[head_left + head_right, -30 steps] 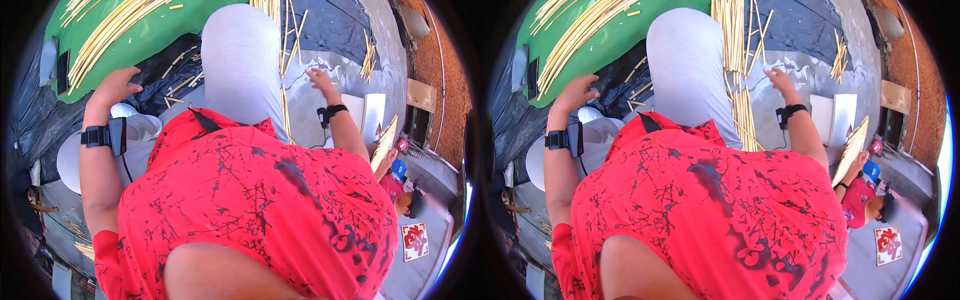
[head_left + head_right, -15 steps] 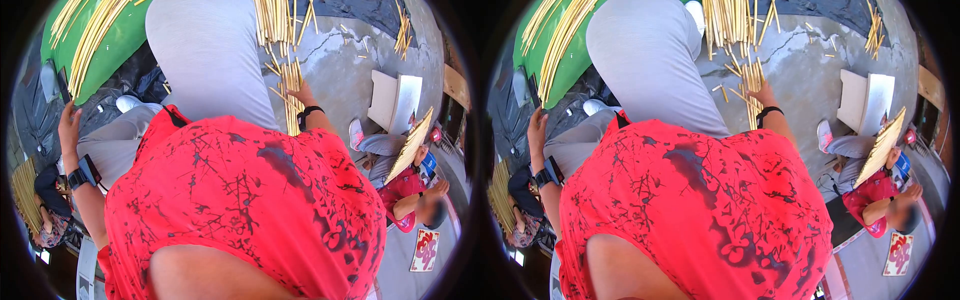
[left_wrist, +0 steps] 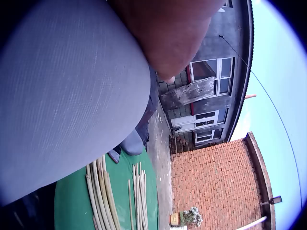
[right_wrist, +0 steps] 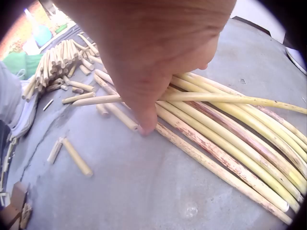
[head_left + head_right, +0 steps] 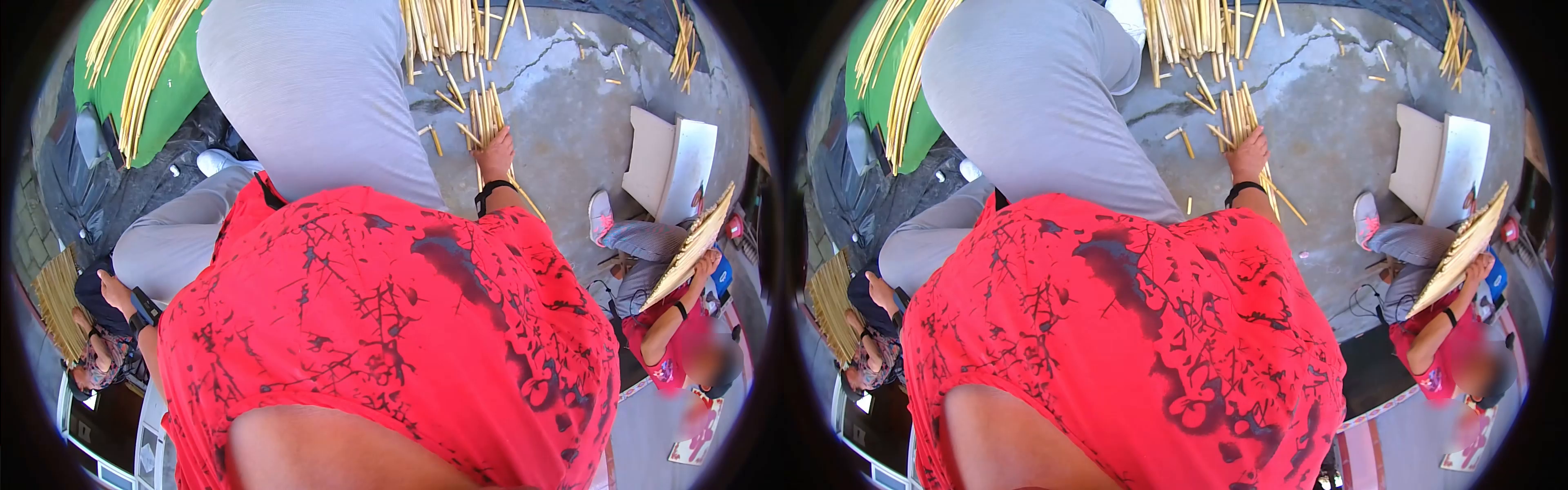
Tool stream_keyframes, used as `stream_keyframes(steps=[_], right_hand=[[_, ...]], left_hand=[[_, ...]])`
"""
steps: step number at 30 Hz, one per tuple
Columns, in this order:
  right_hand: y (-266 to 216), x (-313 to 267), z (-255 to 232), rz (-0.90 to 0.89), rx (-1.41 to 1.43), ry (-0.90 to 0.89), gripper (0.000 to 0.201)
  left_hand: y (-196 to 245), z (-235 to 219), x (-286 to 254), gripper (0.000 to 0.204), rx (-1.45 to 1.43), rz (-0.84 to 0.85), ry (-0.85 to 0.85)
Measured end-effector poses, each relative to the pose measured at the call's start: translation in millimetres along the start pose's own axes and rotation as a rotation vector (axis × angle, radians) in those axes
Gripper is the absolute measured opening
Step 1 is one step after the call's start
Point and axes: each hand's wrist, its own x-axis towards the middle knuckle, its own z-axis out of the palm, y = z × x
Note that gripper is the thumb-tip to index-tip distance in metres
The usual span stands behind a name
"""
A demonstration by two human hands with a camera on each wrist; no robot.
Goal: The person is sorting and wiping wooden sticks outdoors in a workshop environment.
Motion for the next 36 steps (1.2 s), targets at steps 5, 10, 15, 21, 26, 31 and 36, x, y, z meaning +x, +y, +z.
stream_keyframes(steps=[5, 10, 15, 21, 26, 31, 36], right_hand=[[14.6, 13.1, -0.4, 0.043, 0.149, 0.009, 0.058], [3.5, 12.1, 11.7, 0.127, 0.138, 0.097, 0.044], [-15.0, 8.3, 6.5, 0.191, 0.220, 0.107, 0.038], [-29.8, 5.4, 8.6, 0.162, 0.238, 0.123, 0.032], [-42.4, 13.7, 16.5, 0.161, 0.264, 0.203, 0.041], [-46.3, 5.7, -2.9, 0.220, 0.307, 0.137, 0.042], [-37.2, 1.8, -9.0, 0.302, 0.321, 0.033, 0.042]], left_hand=[[18.5, -1.3, -19.9, 0.067, 0.055, 0.031, 0.143], [16.8, 3.7, -15.8, 0.068, 0.026, 0.032, 0.222], [27.9, 4.8, -29.3, 0.064, -0.028, 0.028, 0.236], [11.2, 8.3, -11.6, 0.063, -0.063, 0.016, 0.217], [6.2, 12.0, -15.9, 0.061, -0.051, 0.013, 0.211], [-5.8, 10.2, -5.7, 0.059, -0.017, 0.004, 0.179], [6.5, 8.1, -13.4, 0.061, -0.173, -0.004, 0.139]])
